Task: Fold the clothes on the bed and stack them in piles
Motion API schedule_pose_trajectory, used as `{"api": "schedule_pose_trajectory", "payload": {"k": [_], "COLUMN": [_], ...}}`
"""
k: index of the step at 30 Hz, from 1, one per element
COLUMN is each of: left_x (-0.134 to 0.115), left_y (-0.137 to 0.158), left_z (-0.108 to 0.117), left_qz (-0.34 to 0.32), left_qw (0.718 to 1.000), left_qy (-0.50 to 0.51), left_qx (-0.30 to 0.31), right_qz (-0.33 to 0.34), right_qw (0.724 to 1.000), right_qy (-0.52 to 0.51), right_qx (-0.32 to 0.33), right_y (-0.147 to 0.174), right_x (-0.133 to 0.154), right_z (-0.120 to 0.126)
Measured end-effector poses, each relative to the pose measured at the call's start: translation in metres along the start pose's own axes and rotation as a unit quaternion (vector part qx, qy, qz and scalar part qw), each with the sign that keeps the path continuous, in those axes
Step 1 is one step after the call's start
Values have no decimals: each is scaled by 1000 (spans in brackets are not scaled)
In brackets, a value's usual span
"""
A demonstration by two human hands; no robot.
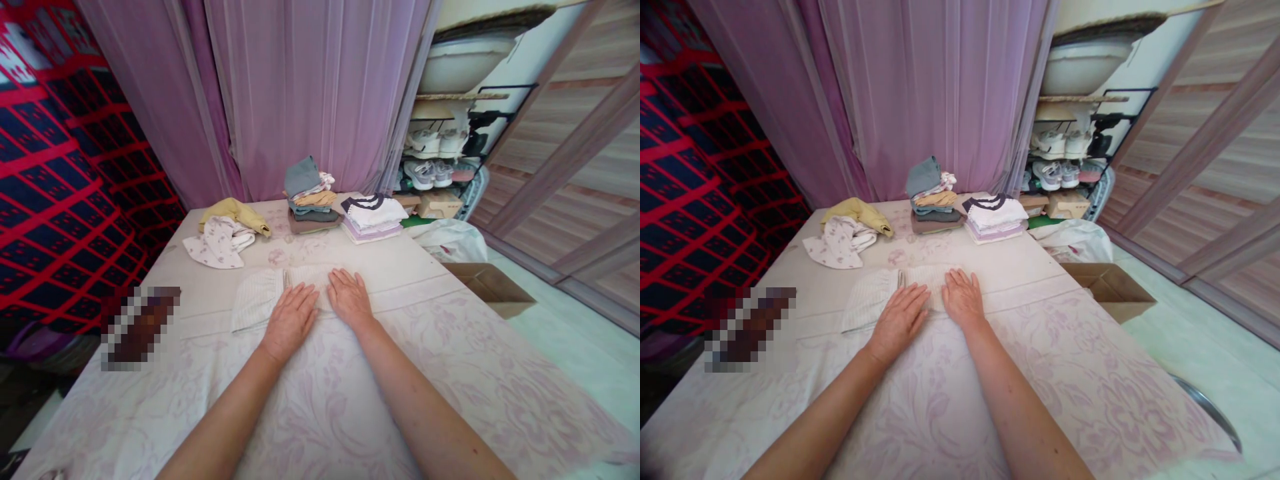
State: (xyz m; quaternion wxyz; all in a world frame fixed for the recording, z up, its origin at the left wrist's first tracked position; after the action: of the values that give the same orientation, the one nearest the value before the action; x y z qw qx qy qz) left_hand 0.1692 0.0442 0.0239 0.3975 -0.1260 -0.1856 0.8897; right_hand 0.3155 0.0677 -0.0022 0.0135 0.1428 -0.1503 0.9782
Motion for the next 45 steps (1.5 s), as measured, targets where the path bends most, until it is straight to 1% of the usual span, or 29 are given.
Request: {"api": "schedule_pose_trajectory", "payload": {"k": [2,4,6,9,12,16,20,22,25,29,32,34,36,37,39,40,42,44,45], "left_x": [24,56,83,104,109,109,116,119,121,124,127,129,129,129,128,129,130,135,138], "left_y": [18,41,65,92,104,104,105,107,108,111,116,119,120,120,119,119,119,122,123], "left_z": [25,45,55,57,53,49,46,45,44,42,40,40,40,39,38,38,36,37,38], "left_qz": [32,94,129,139,138,145,186,206,215,221,224,230,234,235,236,238,250,276,292], "left_qw": [999,995,991,990,990,989,982,977,974,967,958,955,955,955,955,954,948,934,922], "left_qy": [-7,-25,-36,-27,-21,-9,32,51,73,125,176,187,184,181,180,182,195,225,251], "left_qx": [-28,-36,-16,-2,-11,-19,-22,-22,-24,-16,-2,-2,-1,-1,-1,-3,-8,-28,-46], "right_qz": [11,25,37,41,8,-31,-68,-100,-140,-164,-182,-212,-240,-248,-242,-235,-229,-227,-224], "right_qw": [999,997,996,998,997,989,979,973,962,950,943,921,886,872,856,854,852,855,856], "right_qy": [-16,-40,-60,-58,-22,-4,-12,-34,-75,-123,-166,-250,-334,-360,-385,-390,-401,-410,-418], "right_qx": [-42,-60,-49,6,79,147,190,204,224,238,224,211,213,220,246,253,248,221,204], "right_y": [5,9,9,2,-9,-20,-24,-24,-22,-21,-24,-25,-24,-23,-21,-20,-20,-25,-28], "right_x": [4,13,31,64,90,106,106,101,93,86,85,88,93,96,102,105,111,120,128], "right_z": [9,15,16,11,1,-8,-13,-16,-22,-30,-33,-34,-36,-38,-41,-42,-42,-38,-34]}}
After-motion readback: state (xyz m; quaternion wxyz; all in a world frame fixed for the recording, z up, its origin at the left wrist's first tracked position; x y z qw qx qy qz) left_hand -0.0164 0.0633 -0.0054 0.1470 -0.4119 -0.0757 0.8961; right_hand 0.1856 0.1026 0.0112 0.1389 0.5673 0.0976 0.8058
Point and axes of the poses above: each hand's wrist, its own y-axis away from the middle knuckle, its own z-axis out of the back of the hand, x = y × z, the point moved 7 cm from there along -y, towards the middle knuckle
